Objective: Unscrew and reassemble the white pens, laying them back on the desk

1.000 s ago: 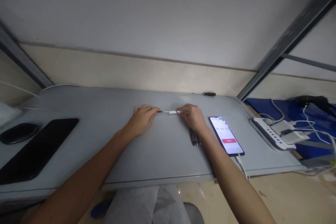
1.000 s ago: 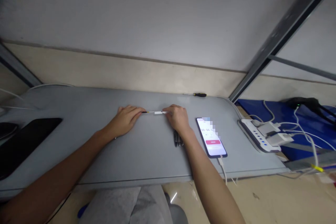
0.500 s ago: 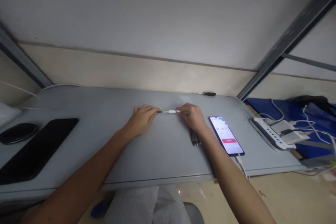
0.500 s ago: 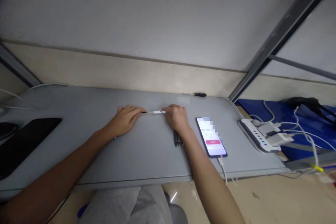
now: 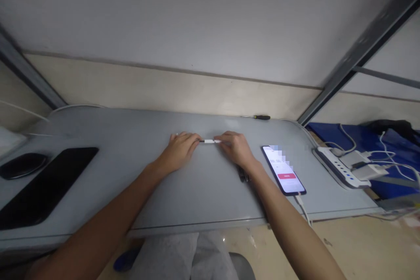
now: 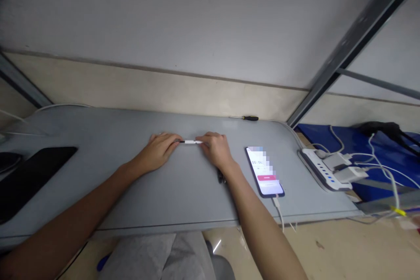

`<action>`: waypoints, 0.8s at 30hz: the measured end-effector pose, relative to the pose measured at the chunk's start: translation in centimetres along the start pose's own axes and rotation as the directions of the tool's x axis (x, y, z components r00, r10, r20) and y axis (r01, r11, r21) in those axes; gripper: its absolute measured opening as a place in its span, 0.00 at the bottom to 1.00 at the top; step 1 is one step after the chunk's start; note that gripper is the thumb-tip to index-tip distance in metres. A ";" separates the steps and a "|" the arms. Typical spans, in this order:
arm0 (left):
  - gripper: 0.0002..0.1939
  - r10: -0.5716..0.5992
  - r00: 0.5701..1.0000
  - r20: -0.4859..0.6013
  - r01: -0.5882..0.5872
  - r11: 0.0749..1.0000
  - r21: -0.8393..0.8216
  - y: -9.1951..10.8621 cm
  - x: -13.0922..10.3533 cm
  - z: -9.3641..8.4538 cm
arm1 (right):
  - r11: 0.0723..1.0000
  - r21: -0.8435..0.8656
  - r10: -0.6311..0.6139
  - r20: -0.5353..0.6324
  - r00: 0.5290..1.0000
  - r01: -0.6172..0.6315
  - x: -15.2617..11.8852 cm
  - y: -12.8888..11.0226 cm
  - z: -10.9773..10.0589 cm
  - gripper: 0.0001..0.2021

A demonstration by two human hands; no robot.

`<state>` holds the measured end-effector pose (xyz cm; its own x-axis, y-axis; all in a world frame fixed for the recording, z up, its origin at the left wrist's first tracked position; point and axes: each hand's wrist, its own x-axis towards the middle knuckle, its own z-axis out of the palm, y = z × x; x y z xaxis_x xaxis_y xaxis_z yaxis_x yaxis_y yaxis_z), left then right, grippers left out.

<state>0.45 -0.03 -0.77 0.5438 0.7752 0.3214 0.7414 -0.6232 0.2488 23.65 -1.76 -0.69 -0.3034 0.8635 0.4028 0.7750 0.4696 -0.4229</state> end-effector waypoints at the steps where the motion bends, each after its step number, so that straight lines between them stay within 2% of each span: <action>1: 0.12 -0.001 1.000 0.000 0.001 1.000 -0.002 0.0 0.0 0.0 | 1.000 0.003 -0.005 0.002 1.000 0.005 0.0 -0.1 0.1 0.13; 9: 0.12 0.032 0.999 -0.006 -0.032 0.999 0.018 -0.3 0.0 0.8 | 0.995 0.096 -0.004 -0.031 1.000 0.007 0.0 -0.5 0.7 0.09; 15: 0.12 0.067 0.998 -0.008 -0.066 0.997 0.036 -0.2 0.0 0.2 | 0.966 0.257 -0.012 -0.039 0.999 0.021 0.1 -0.8 0.4 0.08; 17: 0.13 0.082 0.997 -0.013 -0.081 0.996 0.041 0.0 0.0 -0.1 | 0.960 0.281 0.015 -0.008 1.000 -0.012 0.1 -0.9 0.3 0.09; 20: 0.13 0.099 0.995 -0.032 -0.099 0.995 0.028 0.2 0.1 -0.4 | 0.954 0.285 0.081 0.044 0.996 -0.090 0.1 -0.9 0.2 0.17; 24: 0.12 0.094 0.994 -0.049 -0.093 0.995 0.031 0.2 0.1 -0.6 | 0.911 0.397 0.115 0.019 0.993 -0.113 0.0 -0.5 0.3 0.12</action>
<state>0.40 -0.14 -0.11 0.5913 0.7070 0.3880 0.6995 -0.6890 0.1894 23.11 -1.92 -0.69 -0.2224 0.9153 0.3359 0.5204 0.4027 -0.7530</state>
